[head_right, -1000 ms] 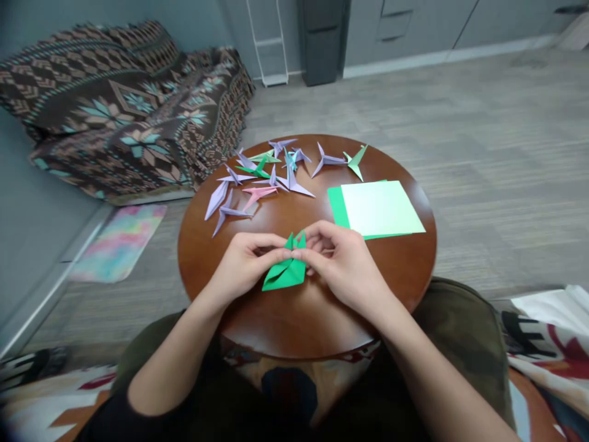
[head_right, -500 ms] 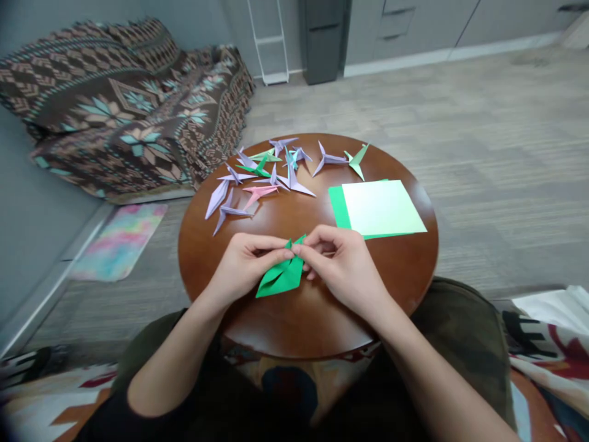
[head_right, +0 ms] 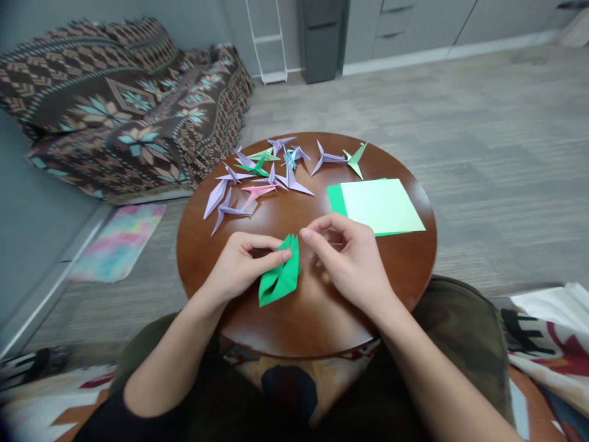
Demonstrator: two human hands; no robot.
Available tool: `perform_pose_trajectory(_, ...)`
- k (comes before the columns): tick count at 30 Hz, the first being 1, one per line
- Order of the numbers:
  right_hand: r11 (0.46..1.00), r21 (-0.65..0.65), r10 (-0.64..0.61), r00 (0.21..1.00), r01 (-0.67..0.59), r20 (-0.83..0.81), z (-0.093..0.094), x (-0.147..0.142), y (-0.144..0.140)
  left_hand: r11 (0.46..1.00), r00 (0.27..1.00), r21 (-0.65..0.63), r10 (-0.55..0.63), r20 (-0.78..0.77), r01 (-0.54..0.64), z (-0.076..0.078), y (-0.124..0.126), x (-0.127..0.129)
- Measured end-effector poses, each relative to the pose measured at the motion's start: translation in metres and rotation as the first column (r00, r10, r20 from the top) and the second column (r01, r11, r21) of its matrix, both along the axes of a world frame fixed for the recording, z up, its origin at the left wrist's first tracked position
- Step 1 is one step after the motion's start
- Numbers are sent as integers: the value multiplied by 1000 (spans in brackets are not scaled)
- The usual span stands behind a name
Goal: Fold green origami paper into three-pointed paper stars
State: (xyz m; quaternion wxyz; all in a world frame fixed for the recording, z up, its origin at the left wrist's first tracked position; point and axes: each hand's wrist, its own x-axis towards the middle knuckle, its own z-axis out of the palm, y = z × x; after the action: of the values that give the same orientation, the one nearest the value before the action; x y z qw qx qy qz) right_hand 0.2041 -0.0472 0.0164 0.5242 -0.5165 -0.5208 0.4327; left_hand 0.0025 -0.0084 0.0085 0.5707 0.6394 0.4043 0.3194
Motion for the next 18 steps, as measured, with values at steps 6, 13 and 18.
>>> perform_pose_trajectory(6, 982, -16, 189, 970, -189, 152, -8, -2, 2, 994, 990, -52, 101, 97, -97, -1, 1, 1)
perform_pose_trajectory(13, 998, 46, 51, 998, -51, -19, -8, 0, 5, 982, 974, -47, 188, 123, -184, -3, 3, 2)
perform_pose_trajectory(18, 998, 40, 53, 989, -48, -139, -9, 1, 8, 983, 977, 2, 185, 109, -186, -3, 3, 2)
